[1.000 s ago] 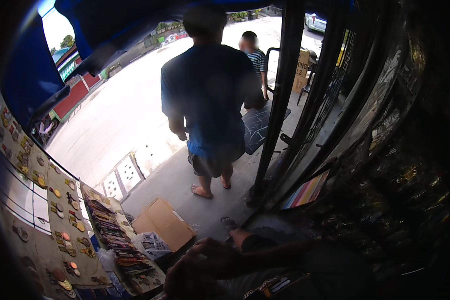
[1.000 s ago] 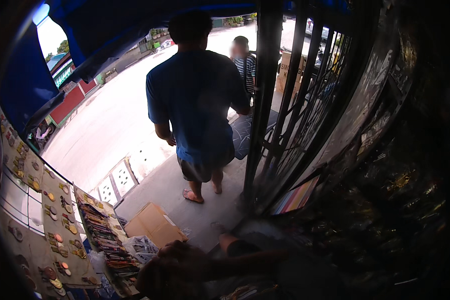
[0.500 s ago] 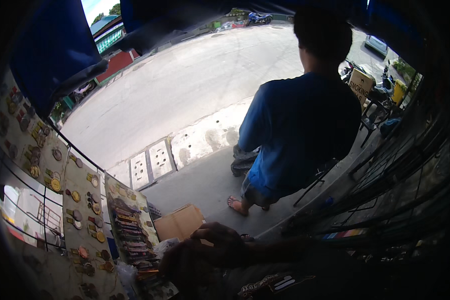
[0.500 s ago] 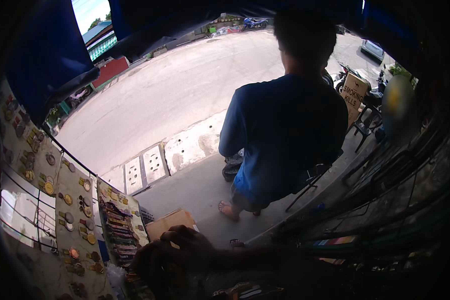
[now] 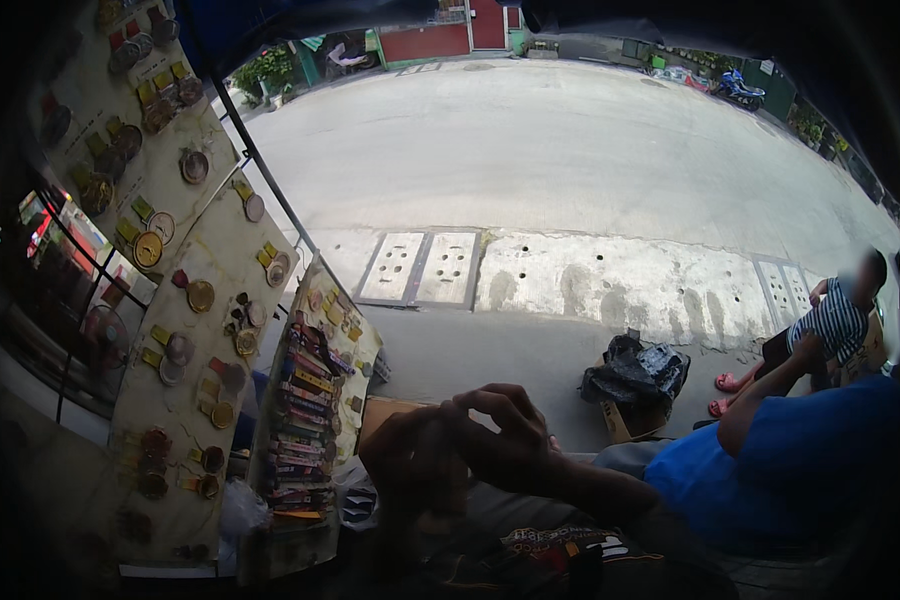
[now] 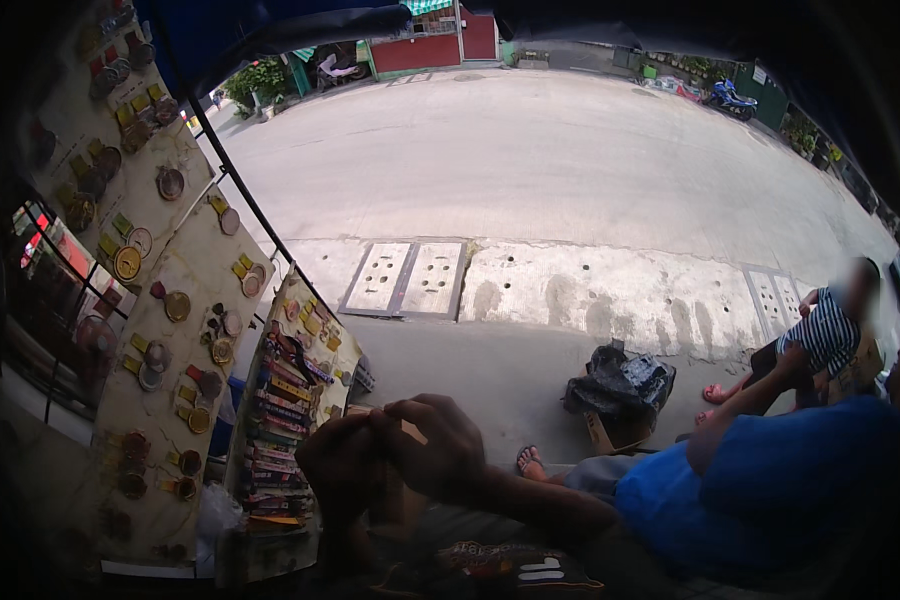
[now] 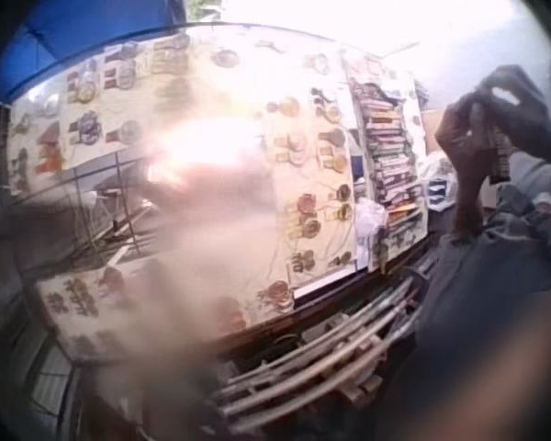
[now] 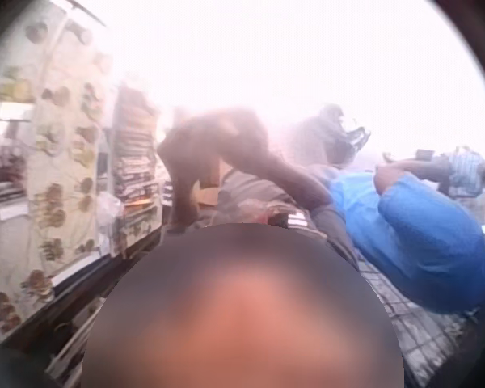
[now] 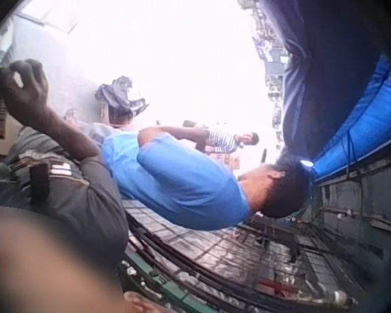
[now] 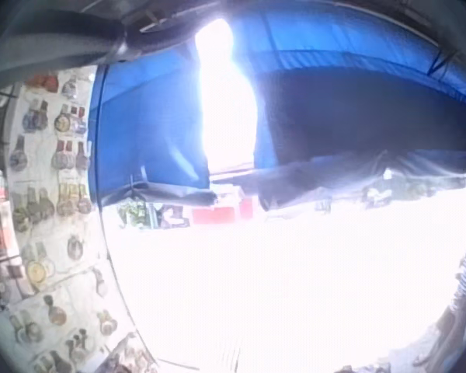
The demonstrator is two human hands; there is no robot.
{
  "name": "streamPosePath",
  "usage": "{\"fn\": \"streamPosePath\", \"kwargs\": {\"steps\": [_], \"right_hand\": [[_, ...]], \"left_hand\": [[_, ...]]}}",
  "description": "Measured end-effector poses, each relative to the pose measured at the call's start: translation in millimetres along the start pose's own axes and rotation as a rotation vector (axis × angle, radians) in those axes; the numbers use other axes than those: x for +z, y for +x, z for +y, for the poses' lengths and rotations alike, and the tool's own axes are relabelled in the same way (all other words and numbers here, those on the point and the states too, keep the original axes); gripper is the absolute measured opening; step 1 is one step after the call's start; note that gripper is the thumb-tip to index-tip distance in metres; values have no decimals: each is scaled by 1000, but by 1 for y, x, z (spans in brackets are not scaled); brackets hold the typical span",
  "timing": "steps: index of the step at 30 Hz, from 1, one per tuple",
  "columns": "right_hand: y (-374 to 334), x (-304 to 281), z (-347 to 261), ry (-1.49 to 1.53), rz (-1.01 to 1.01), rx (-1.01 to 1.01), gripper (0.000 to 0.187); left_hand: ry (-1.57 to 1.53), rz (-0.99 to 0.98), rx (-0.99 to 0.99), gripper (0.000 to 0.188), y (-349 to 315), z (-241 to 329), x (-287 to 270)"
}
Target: The person retrieves a label from a counter and walks to a table with trophies. They use a hair dryer to heat the label and affix it to the base of a basketball trophy. They then cut bubble wrap with scissors and place the finished trophy aside.
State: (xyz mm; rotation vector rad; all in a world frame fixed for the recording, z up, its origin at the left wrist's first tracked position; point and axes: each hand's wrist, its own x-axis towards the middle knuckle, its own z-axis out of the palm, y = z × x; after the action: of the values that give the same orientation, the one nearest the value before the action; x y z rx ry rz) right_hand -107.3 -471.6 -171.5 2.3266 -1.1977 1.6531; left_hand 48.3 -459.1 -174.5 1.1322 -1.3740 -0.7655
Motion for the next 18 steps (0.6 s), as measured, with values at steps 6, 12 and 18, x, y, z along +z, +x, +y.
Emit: {"fn": "streamPosePath", "kwargs": {"steps": [6, 12, 18], "right_hand": [[26, 111, 130, 194, -248, -51, 30], [42, 184, 257, 344, -383, 4, 40], [-4, 287, 474, 403, -331, 94, 44]], "left_hand": [[-150, 183, -247, 14, 83, -107, 28], [-28, 189, -279, 16, 179, -195, 67], [206, 7, -54, 15, 299, -380, 155]]}}
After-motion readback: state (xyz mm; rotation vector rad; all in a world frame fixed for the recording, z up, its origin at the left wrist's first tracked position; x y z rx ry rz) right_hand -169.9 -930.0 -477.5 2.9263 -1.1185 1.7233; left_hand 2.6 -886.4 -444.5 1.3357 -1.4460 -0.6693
